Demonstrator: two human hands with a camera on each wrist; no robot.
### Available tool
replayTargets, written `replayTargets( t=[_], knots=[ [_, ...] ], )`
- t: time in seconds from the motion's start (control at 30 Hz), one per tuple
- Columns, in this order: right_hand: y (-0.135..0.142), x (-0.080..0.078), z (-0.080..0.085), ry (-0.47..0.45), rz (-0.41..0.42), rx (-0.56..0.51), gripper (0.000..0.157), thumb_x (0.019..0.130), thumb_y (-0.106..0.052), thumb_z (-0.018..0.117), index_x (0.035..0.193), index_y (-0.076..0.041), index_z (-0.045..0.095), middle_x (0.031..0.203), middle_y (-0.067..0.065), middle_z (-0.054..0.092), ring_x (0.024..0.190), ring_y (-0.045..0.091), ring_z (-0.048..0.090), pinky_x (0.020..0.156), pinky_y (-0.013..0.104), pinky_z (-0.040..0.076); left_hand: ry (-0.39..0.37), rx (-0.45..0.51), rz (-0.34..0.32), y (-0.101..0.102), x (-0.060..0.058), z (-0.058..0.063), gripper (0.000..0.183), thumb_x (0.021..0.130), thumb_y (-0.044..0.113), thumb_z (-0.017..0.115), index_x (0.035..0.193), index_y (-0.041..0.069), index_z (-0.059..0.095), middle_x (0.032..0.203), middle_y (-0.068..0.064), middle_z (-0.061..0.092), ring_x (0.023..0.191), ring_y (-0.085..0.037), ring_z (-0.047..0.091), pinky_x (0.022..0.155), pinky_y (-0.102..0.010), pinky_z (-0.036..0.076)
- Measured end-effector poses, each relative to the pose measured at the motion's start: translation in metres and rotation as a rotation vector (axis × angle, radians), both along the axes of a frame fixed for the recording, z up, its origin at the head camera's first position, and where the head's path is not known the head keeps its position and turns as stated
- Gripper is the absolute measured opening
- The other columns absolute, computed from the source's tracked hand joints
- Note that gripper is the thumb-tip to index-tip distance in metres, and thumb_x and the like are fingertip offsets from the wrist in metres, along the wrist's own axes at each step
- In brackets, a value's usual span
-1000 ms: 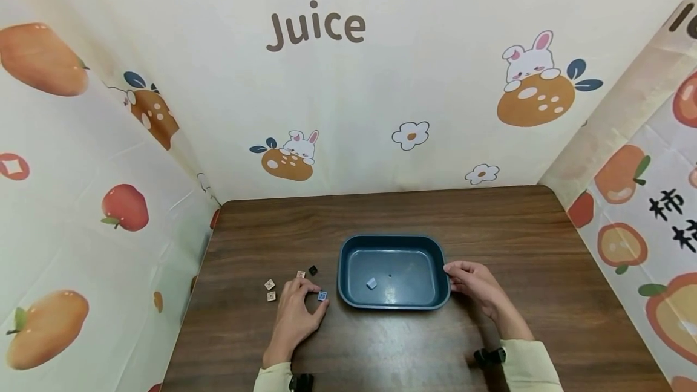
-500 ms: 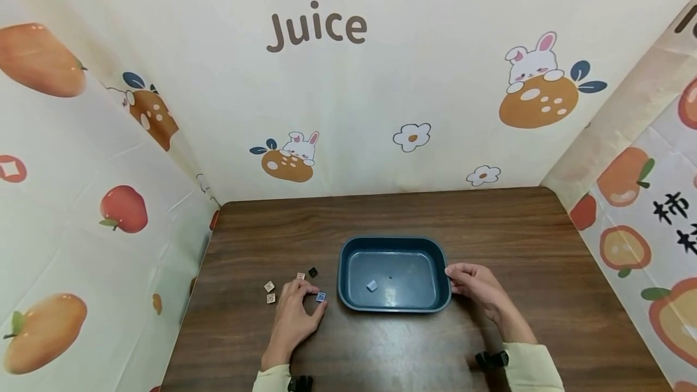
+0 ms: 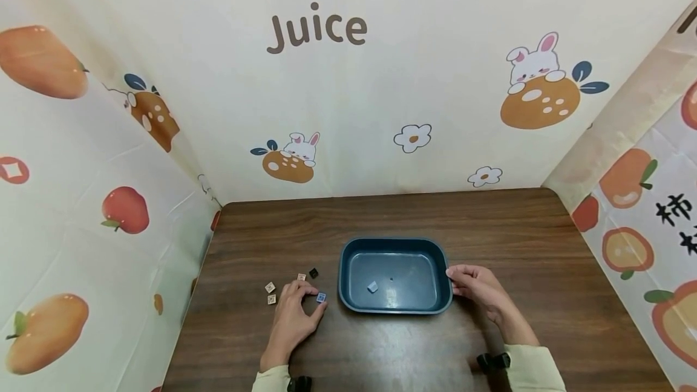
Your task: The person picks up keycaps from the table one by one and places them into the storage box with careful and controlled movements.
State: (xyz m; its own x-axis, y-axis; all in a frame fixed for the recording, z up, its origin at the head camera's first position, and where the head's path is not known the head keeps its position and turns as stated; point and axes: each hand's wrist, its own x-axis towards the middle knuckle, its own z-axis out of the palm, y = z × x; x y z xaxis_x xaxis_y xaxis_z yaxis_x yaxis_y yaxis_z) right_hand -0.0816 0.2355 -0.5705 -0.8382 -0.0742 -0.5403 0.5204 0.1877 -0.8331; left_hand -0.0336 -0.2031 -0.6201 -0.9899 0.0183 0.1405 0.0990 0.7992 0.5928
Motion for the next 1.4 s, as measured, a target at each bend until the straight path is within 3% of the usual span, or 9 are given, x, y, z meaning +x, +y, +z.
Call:
replayTargets(
  t=[0.53,0.97,1.4],
  knots=[
    [0.0015,-0.0003,-0.0021,-0.005,0.003,0.004,0.041,0.105,-0.030,0.066,0.124,0.006,0.069,0.091,-0.002,0.070,0.084,0.010,0.067,0.081,0.025,0.063,-0.011,0.008,0.006,0.0010,0.0011,0.0004,0.019,0.081,0.026,0.092,0.093,0.023,0.078,0.109,0.008,0.067,0.107,-0.016,0.059,0.096,-0.043,0.052],
    [0.0026,-0.0002,-0.0025,0.024,0.017,-0.050,0.039,0.106,-0.025,0.065,0.123,0.009,0.068,0.090,-0.005,0.070,0.082,0.006,0.067,0.079,0.024,0.063,0.069,-0.021,-0.003,0.0021,-0.0010,-0.0035,0.022,0.078,0.021,0.093,0.093,0.020,0.078,0.108,0.007,0.068,0.106,-0.017,0.060,0.093,-0.044,0.052],
    [0.0041,-0.0004,-0.0041,0.027,0.021,-0.051,0.039,0.105,-0.027,0.066,0.123,0.008,0.069,0.090,-0.004,0.070,0.082,0.007,0.067,0.081,0.025,0.063,0.022,-0.001,0.027,0.0042,0.0005,-0.0017,0.021,0.079,0.023,0.092,0.094,0.019,0.079,0.108,0.007,0.068,0.108,-0.017,0.060,0.094,-0.042,0.052]
  ],
)
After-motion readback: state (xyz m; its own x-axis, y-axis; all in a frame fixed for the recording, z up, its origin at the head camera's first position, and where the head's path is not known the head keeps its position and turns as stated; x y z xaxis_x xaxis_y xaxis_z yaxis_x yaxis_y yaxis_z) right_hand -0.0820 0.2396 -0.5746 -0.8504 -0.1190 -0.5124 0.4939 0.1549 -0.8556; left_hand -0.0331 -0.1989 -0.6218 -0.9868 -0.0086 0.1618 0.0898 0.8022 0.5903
